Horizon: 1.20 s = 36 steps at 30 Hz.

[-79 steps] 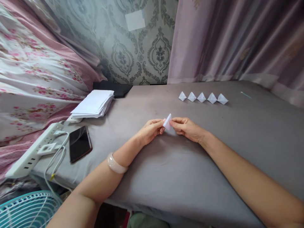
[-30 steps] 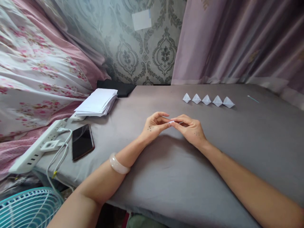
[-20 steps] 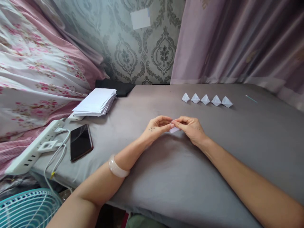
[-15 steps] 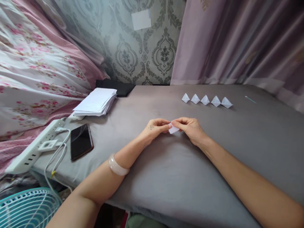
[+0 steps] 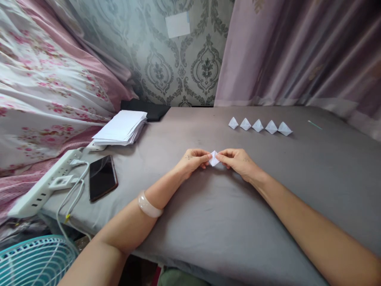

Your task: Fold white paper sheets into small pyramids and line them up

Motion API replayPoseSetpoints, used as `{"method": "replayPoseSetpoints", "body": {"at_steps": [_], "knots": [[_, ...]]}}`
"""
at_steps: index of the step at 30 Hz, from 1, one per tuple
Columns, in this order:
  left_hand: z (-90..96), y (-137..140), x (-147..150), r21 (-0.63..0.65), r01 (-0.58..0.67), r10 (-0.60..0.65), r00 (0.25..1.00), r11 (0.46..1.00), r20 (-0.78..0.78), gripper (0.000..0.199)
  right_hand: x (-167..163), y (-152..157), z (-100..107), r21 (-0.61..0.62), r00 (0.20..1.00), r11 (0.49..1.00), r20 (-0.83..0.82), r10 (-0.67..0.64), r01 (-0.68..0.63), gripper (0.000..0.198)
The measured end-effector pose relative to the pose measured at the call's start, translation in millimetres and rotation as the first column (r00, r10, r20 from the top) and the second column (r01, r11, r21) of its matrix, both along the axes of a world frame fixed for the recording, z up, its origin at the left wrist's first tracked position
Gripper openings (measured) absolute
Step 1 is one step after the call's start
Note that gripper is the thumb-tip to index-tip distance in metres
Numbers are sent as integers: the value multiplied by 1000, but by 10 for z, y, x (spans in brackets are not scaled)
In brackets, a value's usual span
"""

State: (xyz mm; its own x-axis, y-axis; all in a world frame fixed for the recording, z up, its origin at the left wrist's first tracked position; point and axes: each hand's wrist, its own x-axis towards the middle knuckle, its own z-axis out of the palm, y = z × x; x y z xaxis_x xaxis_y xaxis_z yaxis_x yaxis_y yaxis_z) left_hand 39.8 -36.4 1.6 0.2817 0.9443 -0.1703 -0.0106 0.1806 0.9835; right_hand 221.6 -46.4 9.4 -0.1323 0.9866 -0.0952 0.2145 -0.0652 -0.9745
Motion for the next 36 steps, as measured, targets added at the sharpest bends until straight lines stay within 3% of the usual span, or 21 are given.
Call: {"method": "replayPoseSetpoints", "body": {"at_steps": [3,8,12,15,22,29,32,36], "knots": [[14,15,-7,42,26,-20,990,999,-139,20,12,22,-19,10,998,1000,64,1,-2,34],[-21,156,-14,148,58,-22,973,987,-230,22,10,116,-91,114,976,993,219,-6,-19,24],[-80,294,-17,192,157,-83,935,969,-346,21,-12,181,-120,203,862,979,502,-77,-31,16],[-128,358,-13,227,203,-117,932,953,-342,19,6,217,-125,254,777,961,625,-79,-107,20],[-141,447,-2,107,213,-171,936,971,-307,18,85,329,-160,263,836,930,543,79,-259,18],[0,500,2,37,222,-190,898,974,-397,15,101,410,-189,218,878,944,462,123,-247,21],[-3,495,-18,95,293,-231,883,951,-409,18,97,407,-186,203,852,951,513,100,-234,19],[-73,454,-56,245,343,-228,888,907,-399,18,102,388,-172,263,816,913,567,116,-313,14]]}}
